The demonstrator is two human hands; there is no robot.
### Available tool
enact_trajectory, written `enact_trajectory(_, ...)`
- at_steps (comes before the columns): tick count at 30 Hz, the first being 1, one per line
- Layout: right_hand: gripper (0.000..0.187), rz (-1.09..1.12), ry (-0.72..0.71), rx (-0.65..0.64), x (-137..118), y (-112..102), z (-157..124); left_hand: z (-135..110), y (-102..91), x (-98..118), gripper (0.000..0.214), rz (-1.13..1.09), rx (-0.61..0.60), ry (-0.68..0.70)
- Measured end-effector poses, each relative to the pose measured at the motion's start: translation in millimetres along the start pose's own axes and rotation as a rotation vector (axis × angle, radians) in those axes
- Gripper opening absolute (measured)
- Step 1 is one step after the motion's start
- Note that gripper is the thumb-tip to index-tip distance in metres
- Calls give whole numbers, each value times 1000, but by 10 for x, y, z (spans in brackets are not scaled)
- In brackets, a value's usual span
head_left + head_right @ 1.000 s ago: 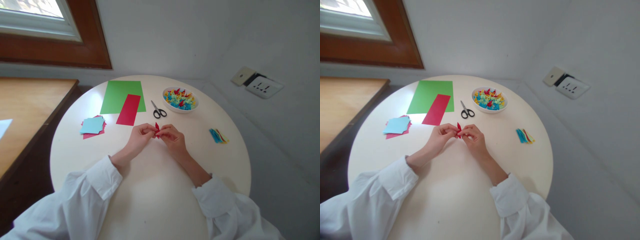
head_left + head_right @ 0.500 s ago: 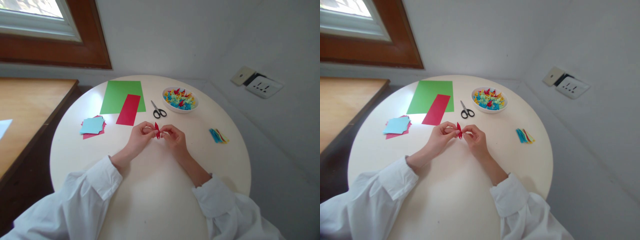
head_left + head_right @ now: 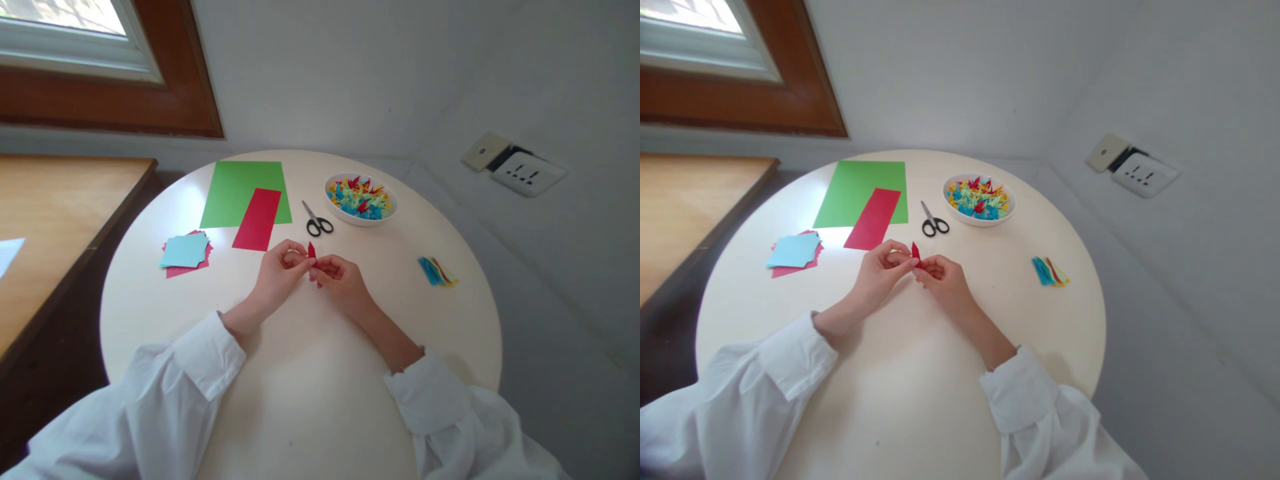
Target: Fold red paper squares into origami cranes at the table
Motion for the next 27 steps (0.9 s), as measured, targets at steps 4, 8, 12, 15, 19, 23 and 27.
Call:
enact_trajectory(4,23,-78,-57,-15,-43,7,-10,-8,40,-22,27,-43,-30,-35)
enact_trajectory(8,24,-115,-76,-39,-49,24,-24,-14,72,-78,27,-47,-56,-95)
enact_trajectory(12,22,-114,-94,-71,-55,52,-36,-25,116,-109,18,-6,-121,-96)
enact_trajectory(15,20,-109,-88,-68,-47,52,-38,-25,110,-122,15,-12,-124,-99)
enact_trajectory(19,18,-110,-76,-54,-42,47,-46,-27,104,-119,14,-45,-107,-114)
enact_trajectory(23,16,-125,-91,-63,-67,60,-60,-24,82,-117,15,-30,-83,-103)
enact_trajectory(27,15,-147,-113,-72,-81,69,-59,-24,74,-129,15,-19,-83,-99)
Point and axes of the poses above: each hand's wrist, its own z-axis towards the middle knuckle, its own y-axis out of the palm, x = y × z, the point moved 10 cm from there along z, towards the middle knuckle, and after that the axes turned 10 degrees about x, right-handed, at the moved point
